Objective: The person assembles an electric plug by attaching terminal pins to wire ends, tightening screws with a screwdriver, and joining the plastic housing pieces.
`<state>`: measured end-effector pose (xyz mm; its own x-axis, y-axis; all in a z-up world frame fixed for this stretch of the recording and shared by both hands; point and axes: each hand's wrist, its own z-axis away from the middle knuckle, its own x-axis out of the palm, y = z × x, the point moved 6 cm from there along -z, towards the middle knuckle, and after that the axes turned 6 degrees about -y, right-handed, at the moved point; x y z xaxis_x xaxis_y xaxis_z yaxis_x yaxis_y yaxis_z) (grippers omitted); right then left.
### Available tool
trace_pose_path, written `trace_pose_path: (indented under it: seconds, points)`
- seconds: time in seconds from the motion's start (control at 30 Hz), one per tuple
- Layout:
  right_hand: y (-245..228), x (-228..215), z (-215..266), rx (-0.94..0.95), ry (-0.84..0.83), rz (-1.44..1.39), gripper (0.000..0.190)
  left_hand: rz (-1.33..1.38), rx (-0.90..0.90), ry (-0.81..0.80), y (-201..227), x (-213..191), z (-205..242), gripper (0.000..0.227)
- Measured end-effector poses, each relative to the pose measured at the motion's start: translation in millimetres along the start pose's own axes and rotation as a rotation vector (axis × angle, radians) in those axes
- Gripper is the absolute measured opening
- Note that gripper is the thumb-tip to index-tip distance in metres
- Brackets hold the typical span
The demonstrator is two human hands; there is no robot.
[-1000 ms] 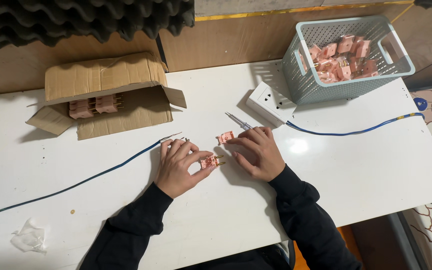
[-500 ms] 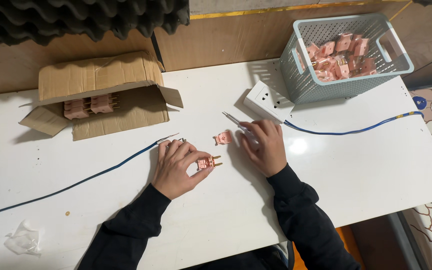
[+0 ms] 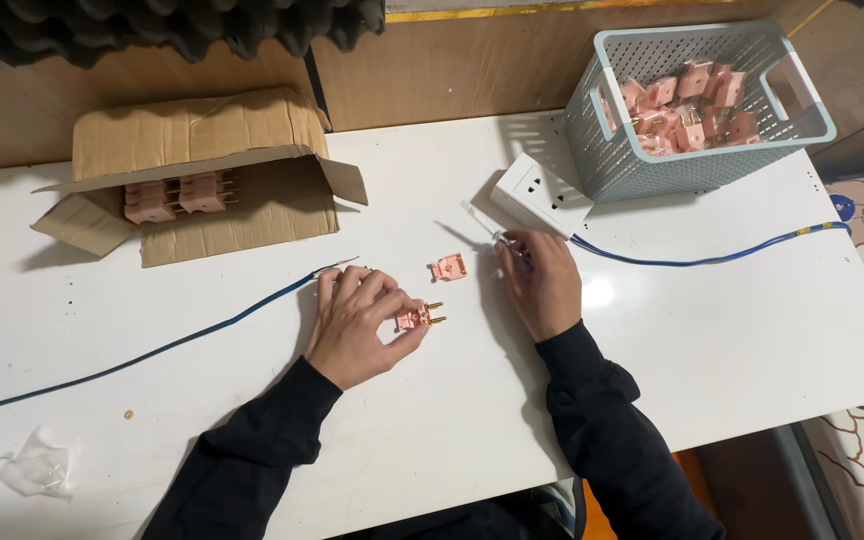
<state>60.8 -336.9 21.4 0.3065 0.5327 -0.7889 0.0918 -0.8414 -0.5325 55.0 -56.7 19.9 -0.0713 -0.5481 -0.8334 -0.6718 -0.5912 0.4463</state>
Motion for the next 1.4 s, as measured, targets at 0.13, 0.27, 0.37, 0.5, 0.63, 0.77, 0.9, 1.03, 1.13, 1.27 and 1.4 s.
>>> trace_pose_path:
  seconds: [0.13,0.27,0.37,0.5,0.63,0.77,0.9,1.03,1.13,1.27,1.4]
  points:
    - [-21,-19,-11,-0.006,0.109,-0.313,0.019,-0.001,0.056,0.016,0,9,-4,0.027]
    - [-29,-18,-30,0.009,0.174,-0.559,0.024,-0.006,0.109,0.023,0,14,-6,0.027]
    - [-22,-4,-30,0.078,0.218,-0.779,0.03,0.023,0.116,0.003,-2,15,-9,0.026]
    - [-5,22,-16,-0.023,0.272,-1.002,0.011,0.015,0.11,0.027,-4,18,-3,0.023]
    - [-40,8,-12,-0.135,0.185,-0.903,0.02,0.068,0.11,0.003,-5,12,-5,0.023]
    - [-56,10,2,-0.239,0.102,-0.84,0.037,0.04,0.112,-0.018,-6,18,-3,0.025]
    - [-63,8,13,-0.344,0.023,-0.847,0.036,0.027,0.095,-0.052,-4,17,-3,0.03]
    - [-65,10,15,-0.373,0.005,-0.874,0.033,0.018,0.088,-0.058,-6,20,-2,0.031]
    - [-65,11,15,-0.388,-0.009,-0.879,0.033,0.012,0.081,-0.073,-6,21,-2,0.033]
    - [-71,11,17,-0.398,-0.057,-0.875,0.033,0.003,0.072,-0.083,-8,22,-2,0.033]
    - [-71,13,17,-0.397,-0.075,-0.865,0.032,0.007,0.059,-0.091,-6,20,-1,0.032]
